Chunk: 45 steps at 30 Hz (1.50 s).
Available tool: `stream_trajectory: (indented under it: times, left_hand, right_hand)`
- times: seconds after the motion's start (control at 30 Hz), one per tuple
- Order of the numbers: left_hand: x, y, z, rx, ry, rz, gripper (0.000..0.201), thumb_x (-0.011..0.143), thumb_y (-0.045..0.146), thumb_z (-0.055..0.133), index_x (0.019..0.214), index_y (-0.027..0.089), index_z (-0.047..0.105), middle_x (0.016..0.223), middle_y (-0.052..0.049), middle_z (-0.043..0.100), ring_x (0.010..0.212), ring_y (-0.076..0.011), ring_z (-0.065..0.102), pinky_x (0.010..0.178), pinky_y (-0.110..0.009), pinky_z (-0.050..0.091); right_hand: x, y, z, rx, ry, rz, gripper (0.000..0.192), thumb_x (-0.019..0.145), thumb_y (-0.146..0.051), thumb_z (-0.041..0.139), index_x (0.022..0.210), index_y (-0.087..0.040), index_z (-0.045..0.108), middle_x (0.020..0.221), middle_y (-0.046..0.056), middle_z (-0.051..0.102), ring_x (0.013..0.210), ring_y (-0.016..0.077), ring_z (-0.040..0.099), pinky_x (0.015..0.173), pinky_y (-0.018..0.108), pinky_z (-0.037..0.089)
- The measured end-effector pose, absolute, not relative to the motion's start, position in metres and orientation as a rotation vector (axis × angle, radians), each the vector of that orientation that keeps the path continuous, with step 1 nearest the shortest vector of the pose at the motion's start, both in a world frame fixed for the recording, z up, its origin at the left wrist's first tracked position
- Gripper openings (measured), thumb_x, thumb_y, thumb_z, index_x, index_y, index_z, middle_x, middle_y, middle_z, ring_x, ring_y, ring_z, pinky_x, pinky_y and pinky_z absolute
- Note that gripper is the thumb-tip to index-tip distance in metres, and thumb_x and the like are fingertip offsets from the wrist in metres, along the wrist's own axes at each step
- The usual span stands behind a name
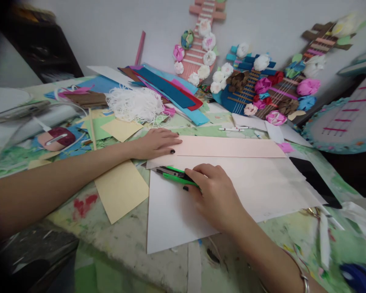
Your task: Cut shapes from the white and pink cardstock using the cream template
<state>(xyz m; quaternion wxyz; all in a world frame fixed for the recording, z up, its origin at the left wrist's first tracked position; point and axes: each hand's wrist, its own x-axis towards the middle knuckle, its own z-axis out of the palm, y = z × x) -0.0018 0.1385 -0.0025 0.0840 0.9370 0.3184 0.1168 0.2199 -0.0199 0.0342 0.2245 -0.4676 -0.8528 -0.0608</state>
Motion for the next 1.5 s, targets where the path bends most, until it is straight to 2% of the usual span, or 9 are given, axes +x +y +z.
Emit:
stream_trajectory:
  times: [0.17, 0.4, 0.77, 1.0, 1.5]
  left_hand:
    - [-0.001, 0.135, -0.001, 2.811, 0.971, 0.323, 0.048, 0.098, 0.046, 0.038, 0.14, 0.026, 0.048, 0.15, -0.009, 0.043, 0.135, -0.0305, 0.037, 0.111, -0.047, 0.021]
    - [0.003, 0.125, 0.001, 2.84, 1.001, 0.282, 0.058, 0.097, 0.052, 0.036, 0.144, 0.02, 0.044, 0.152, -0.013, 0.037, 0.138, -0.035, 0.031, 0.112, -0.049, 0.02]
    - [0.006, 0.124, 0.001, 2.852, 1.04, 0.222, 0.057, 0.097, 0.052, 0.036, 0.145, 0.022, 0.04, 0.154, -0.012, 0.034, 0.138, -0.0349, 0.029, 0.112, -0.049, 0.018]
    - [0.005, 0.125, 0.005, 2.805, 1.051, 0.156, 0.061, 0.096, 0.058, 0.034, 0.147, 0.025, 0.037, 0.156, -0.01, 0.031, 0.141, -0.033, 0.027, 0.113, -0.049, 0.018]
    - [0.005, 0.123, 0.007, 2.801, 1.067, 0.136, 0.063, 0.095, 0.058, 0.037, 0.148, 0.023, 0.036, 0.157, -0.01, 0.029, 0.141, -0.0334, 0.026, 0.114, -0.048, 0.016]
  right_hand:
    - [0.22, -0.021, 0.036, -1.295, -2.366, -0.171, 0.029, 0.086, -0.016, 0.054, 0.108, -0.018, 0.073, 0.099, 0.011, 0.074, 0.081, 0.0242, 0.069, 0.072, 0.039, 0.057]
    - [0.224, -0.022, 0.042, -1.303, -2.365, -0.17, 0.028, 0.084, -0.016, 0.056, 0.106, -0.016, 0.074, 0.097, 0.012, 0.073, 0.079, 0.0257, 0.067, 0.069, 0.041, 0.057]
    - [0.22, -0.021, 0.04, -1.325, -2.363, -0.102, 0.029, 0.085, -0.016, 0.056, 0.108, -0.015, 0.074, 0.1, 0.012, 0.073, 0.081, 0.0254, 0.068, 0.072, 0.041, 0.057]
    - [0.218, -0.02, 0.042, -1.346, -2.357, -0.061, 0.029, 0.084, -0.014, 0.057, 0.109, -0.014, 0.074, 0.101, 0.012, 0.073, 0.083, 0.0263, 0.068, 0.073, 0.041, 0.057]
    - [0.214, -0.027, 0.047, -1.322, -2.378, -0.159, 0.028, 0.083, -0.013, 0.058, 0.106, -0.012, 0.075, 0.099, 0.014, 0.074, 0.078, 0.0269, 0.068, 0.068, 0.042, 0.058]
